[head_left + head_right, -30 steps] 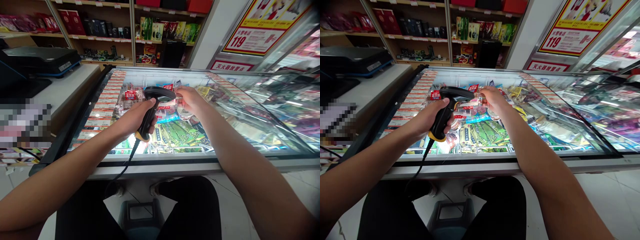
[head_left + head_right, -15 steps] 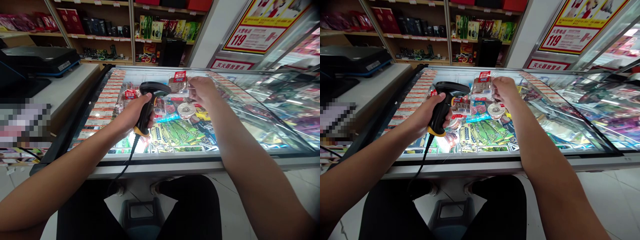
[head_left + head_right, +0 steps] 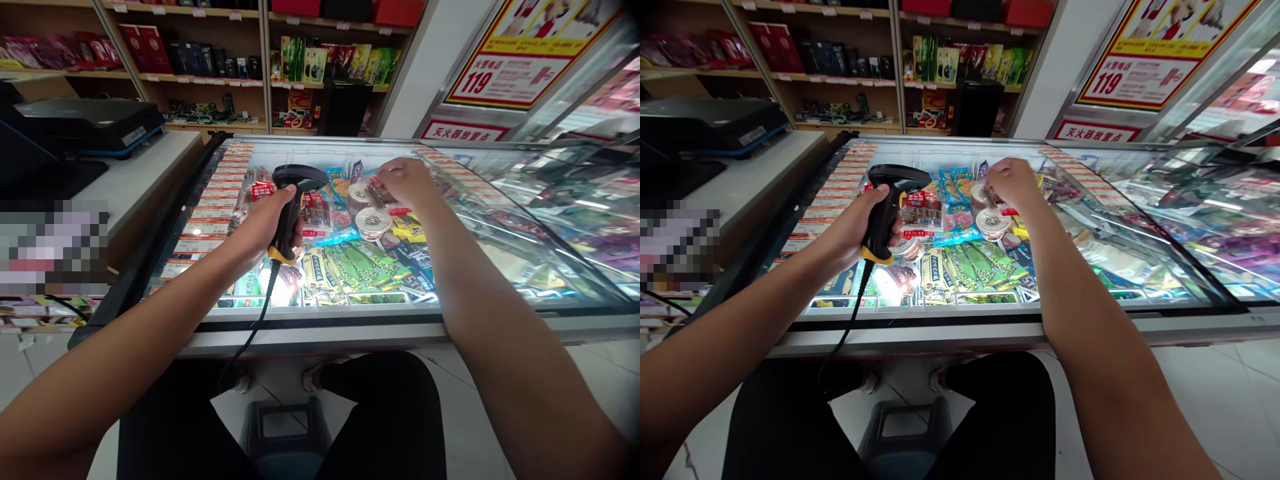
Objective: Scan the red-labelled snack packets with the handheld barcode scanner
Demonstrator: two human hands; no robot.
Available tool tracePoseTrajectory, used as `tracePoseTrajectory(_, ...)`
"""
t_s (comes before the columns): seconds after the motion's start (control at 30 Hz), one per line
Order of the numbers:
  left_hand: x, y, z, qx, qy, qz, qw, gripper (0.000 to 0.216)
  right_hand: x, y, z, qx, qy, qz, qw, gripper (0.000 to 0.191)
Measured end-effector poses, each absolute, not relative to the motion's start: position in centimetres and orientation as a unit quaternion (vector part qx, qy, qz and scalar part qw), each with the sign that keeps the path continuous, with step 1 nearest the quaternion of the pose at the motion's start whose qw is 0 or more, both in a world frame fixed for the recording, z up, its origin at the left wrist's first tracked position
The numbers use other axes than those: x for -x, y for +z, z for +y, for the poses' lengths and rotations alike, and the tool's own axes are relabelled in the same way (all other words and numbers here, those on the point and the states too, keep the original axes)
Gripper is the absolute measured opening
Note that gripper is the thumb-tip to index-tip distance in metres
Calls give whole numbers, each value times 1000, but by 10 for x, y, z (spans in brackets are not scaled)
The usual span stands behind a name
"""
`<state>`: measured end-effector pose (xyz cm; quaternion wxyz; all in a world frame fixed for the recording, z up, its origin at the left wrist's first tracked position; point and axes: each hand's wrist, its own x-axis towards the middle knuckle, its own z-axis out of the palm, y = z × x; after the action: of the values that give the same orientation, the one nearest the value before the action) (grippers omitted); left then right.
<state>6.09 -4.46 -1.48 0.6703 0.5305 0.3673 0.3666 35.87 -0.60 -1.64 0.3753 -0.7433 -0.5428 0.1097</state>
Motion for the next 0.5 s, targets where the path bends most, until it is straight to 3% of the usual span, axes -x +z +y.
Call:
tracePoseTrajectory(0.07,-63,-19,-42,-525,377,373,666,37,-331,-12,-14,718,262,-546,342,15)
tracePoseTrajectory(0.17,-67,-27,-38,-516,382,389,661,36,-304,-16,-19,695,329,-544,335,16)
tracePoseTrajectory(0.5,-72,-48,-32,-514,366,370,682,37,-286,-40,-11,522,612,-396,442,11)
